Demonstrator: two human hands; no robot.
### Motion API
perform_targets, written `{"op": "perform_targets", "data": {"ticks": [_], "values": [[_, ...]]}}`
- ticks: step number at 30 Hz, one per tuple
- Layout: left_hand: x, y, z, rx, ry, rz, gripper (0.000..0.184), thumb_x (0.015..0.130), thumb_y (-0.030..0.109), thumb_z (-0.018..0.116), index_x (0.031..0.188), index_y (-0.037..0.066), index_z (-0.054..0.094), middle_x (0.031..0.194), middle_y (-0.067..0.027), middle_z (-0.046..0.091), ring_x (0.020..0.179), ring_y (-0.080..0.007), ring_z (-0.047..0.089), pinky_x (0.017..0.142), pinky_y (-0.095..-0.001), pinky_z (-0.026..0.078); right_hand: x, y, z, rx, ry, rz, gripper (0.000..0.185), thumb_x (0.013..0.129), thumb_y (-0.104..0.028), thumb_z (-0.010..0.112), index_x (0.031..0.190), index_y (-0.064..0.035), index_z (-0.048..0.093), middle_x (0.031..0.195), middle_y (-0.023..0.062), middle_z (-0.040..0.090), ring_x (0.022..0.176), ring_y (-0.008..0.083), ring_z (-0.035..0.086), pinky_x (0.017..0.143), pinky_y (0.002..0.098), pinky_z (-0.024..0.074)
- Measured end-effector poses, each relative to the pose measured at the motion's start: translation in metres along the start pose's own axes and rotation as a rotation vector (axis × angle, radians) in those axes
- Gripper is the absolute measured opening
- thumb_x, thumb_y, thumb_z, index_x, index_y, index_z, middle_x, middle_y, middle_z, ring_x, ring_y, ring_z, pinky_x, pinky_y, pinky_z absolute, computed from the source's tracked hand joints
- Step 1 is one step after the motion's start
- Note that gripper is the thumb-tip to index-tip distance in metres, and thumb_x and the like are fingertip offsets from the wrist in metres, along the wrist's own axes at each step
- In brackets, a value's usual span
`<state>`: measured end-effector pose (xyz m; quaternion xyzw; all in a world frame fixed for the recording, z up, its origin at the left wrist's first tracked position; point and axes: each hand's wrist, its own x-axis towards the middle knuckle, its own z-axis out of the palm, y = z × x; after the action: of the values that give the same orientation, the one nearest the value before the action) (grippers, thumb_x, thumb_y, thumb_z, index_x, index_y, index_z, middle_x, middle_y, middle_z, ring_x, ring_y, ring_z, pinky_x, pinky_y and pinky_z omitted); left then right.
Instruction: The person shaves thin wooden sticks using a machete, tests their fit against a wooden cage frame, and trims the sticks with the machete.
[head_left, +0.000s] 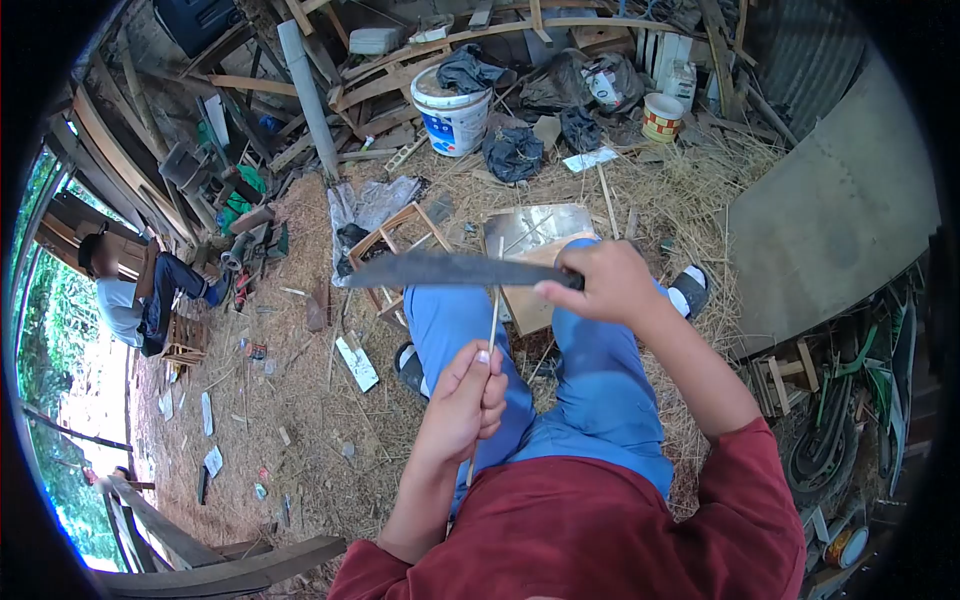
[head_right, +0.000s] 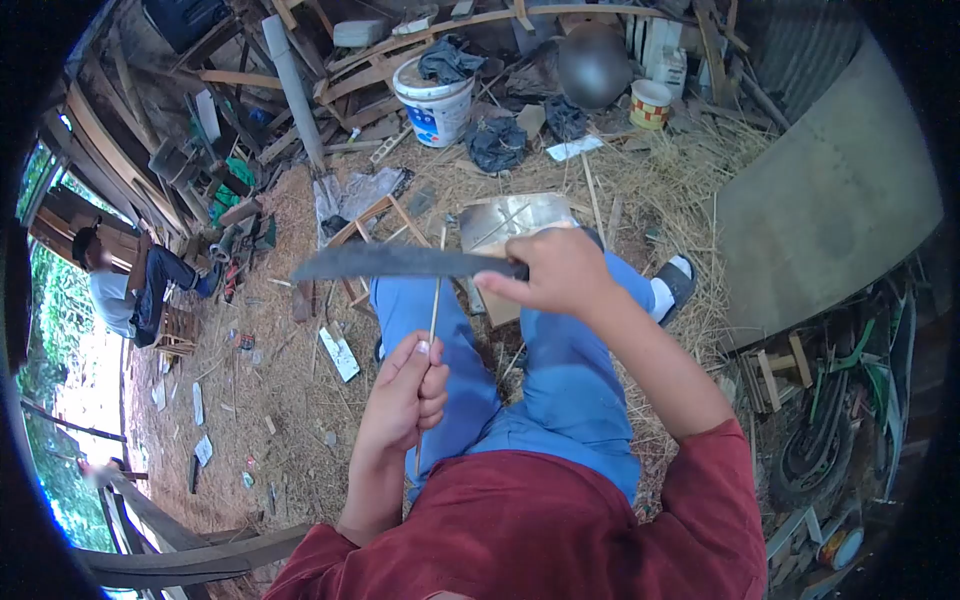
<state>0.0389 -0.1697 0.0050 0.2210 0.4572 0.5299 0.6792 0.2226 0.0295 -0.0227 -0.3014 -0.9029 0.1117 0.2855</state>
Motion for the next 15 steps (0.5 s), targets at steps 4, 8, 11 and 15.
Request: {"op": "perform_targets", "data": {"ticks": [4,8,11,15], "values": [[-0.002,0.000,0.000,0.048,-0.008,0.016,0.021,0.114,0.028,0.037,0.101,0.015,0.047,0.063,0.0075,0.030,0.043,-0.0021,0.019,0.038,-0.0229,0.014,-0.001,-0.006,-0.001,-0.017,-0.084,-0.077,0.070,0.081,-0.075,0.064,0.064,-0.0073,0.069,0.054,0.0143,0.059,0.053,0.0337,0.064,0.052,0.0430,0.0498],[0.000,-0.001,0.001,0.072,0.044,0.061,0.021,0.114,0.028,0.037,0.101,0.015,0.046,0.062,0.0076,0.029,0.043,-0.0021,0.019,0.038,-0.0229,0.014,0.001,-0.001,0.004,0.039,-0.032,-0.008,0.069,0.081,-0.074,0.065,0.064,-0.0069,0.070,0.054,0.0151,0.059,0.053,0.0340,0.064,0.052,0.0438,0.0496],[-0.003,0.000,-0.003,0.080,-0.020,0.054,0.020,0.114,0.027,0.034,0.103,0.015,0.046,0.064,0.0071,0.032,0.044,-0.0017,0.022,0.038,-0.0219,0.016,0.001,-0.010,-0.007,-0.020,-0.169,-0.020,0.069,0.083,-0.074,0.063,0.070,-0.0071,0.073,0.060,0.0149,0.064,0.059,0.0357,0.067,0.056,0.0452,0.0516],[-0.007,-0.002,-0.007,0.079,0.035,0.095,0.021,0.114,0.029,0.036,0.102,0.015,0.047,0.063,0.0074,0.028,0.044,-0.0028,0.018,0.039,-0.0230,0.014,0.022,0.034,-0.011,-0.078,-0.142,0.224,0.071,0.088,-0.073,0.058,0.083,-0.0042,0.076,0.073,0.0165,0.070,0.075,0.0375,0.071,0.067,0.0471,0.0546]]}}
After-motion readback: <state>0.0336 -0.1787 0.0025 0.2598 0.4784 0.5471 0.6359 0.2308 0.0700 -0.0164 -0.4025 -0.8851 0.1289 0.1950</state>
